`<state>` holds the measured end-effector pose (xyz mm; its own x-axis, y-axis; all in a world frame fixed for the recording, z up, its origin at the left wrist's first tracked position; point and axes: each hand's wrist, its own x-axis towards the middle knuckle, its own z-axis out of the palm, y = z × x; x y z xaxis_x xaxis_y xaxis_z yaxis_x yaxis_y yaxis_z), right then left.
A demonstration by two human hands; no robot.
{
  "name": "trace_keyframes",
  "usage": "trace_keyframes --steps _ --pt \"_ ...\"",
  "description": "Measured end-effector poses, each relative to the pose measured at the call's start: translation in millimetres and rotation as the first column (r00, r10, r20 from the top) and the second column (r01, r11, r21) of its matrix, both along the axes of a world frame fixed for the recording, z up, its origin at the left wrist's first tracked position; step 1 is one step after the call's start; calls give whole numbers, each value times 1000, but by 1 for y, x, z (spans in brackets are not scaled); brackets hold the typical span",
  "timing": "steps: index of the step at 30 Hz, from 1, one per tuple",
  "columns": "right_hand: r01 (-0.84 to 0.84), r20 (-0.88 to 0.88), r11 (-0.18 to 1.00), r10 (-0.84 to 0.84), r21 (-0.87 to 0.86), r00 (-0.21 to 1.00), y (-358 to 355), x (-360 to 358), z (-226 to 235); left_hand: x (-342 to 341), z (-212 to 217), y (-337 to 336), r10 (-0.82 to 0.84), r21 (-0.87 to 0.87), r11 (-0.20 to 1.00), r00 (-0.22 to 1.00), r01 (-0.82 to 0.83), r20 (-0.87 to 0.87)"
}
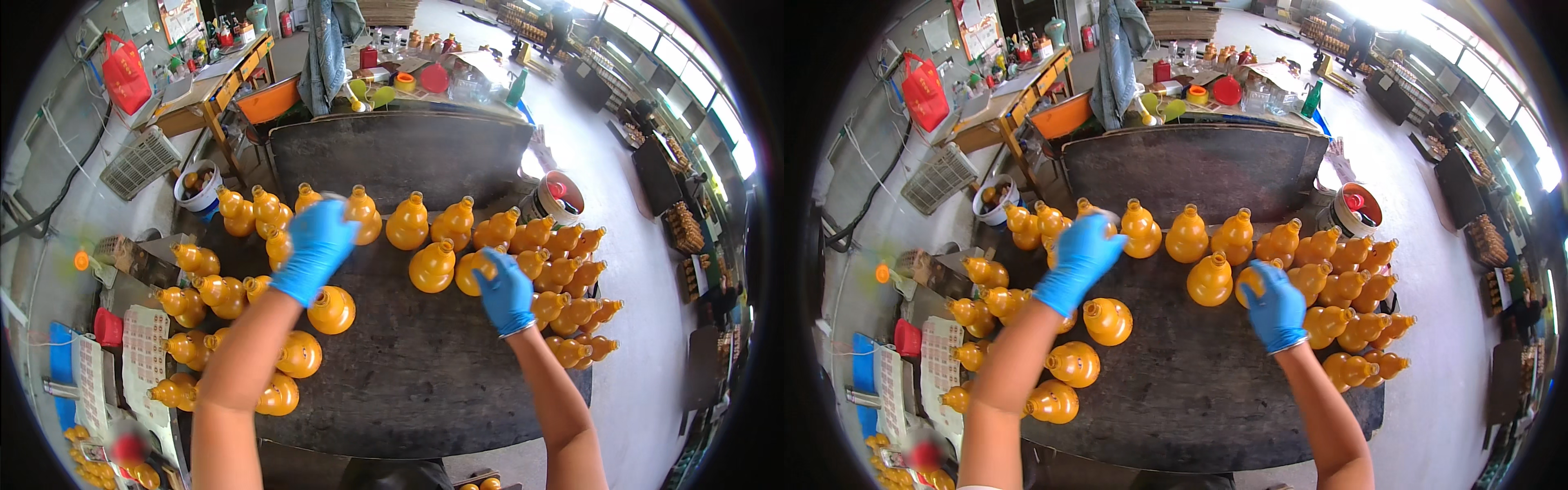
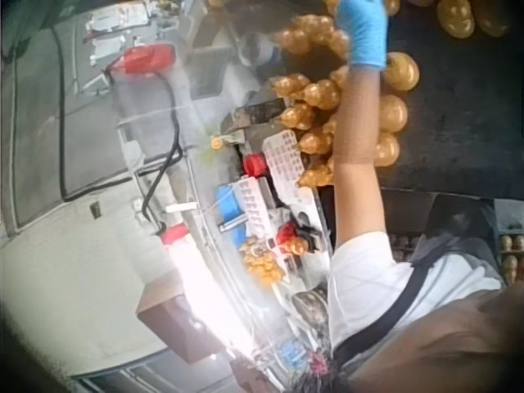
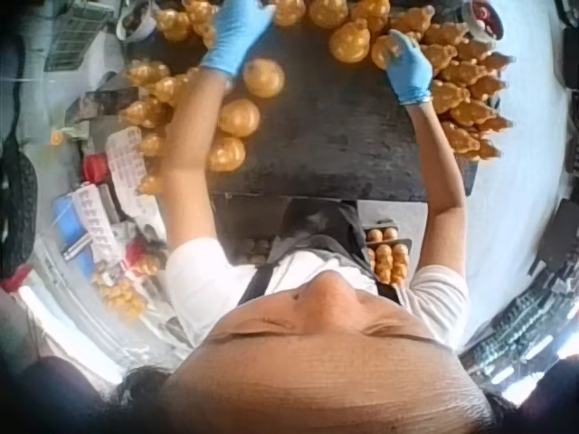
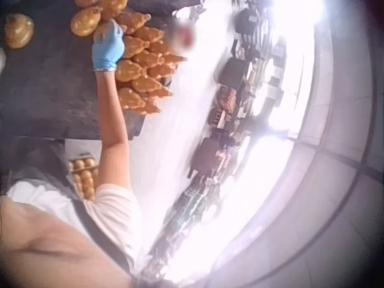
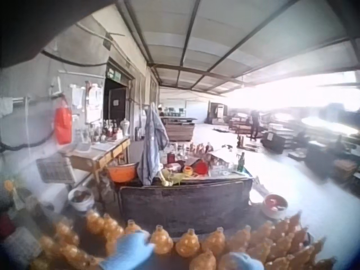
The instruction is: The person arranges numerous yellow gourds on a large black work surface. They pick up the gourds one by one, wipe them with a small cloth, and place them in neat rows. The person also moves a yellow board to clear space and continues the repetitive process of cleaning and organizing the gourds.
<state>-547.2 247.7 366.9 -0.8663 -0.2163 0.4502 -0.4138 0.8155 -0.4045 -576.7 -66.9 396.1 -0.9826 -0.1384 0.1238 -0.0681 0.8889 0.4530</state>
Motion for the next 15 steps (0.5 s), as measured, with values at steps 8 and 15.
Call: trace_keyframes --steps 8,15 --pt "-476 404 868 489 -139 773 -188 54 -11 30 -76 -141 67 -17 998 998 -67 18" --pt "-315 434 900 423 -300 796 -218 49 -72 30 -85 -136 76 272 961 994 -51 -82"
